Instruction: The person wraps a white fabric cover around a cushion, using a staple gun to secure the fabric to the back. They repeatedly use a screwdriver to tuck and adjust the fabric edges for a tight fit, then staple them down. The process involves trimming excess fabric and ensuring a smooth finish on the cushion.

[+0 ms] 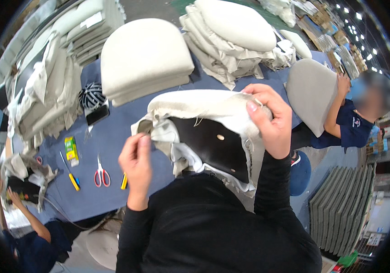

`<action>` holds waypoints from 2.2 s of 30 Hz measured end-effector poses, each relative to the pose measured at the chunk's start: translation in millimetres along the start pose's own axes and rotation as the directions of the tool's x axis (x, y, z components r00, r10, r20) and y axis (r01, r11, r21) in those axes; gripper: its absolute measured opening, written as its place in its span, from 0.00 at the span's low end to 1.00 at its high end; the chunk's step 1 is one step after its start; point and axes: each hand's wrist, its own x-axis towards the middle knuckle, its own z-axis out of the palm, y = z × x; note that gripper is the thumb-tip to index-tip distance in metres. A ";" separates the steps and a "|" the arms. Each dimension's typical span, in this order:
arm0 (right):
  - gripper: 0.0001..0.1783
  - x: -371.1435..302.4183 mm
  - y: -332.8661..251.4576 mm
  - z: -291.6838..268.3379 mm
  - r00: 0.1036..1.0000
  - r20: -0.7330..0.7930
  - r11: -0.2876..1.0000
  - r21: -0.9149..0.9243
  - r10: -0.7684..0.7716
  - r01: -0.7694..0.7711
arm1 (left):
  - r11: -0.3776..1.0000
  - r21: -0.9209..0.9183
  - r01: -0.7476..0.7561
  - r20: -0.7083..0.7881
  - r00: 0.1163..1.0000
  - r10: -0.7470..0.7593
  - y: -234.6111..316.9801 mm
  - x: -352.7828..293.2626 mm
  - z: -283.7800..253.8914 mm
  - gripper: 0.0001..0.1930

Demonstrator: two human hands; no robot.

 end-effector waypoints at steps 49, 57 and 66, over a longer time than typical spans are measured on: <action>0.15 -67.3 -18.3 -25.1 0.913 0.093 0.917 0.071 -0.397 0.391 | 0.465 0.796 -0.388 0.459 0.887 -0.045 -203.9 180.3 -81.7 0.14; 0.09 -45.2 1.3 -36.7 0.990 -0.023 0.986 0.089 -0.137 0.139 | 0.748 0.663 -0.036 0.003 0.999 0.046 -250.6 88.9 -130.2 0.11; 0.10 -6.4 43.1 -41.4 0.986 -0.109 0.983 0.142 0.129 -0.113 | 0.590 0.806 0.055 0.023 0.992 -0.124 -321.3 -109.9 -219.8 0.19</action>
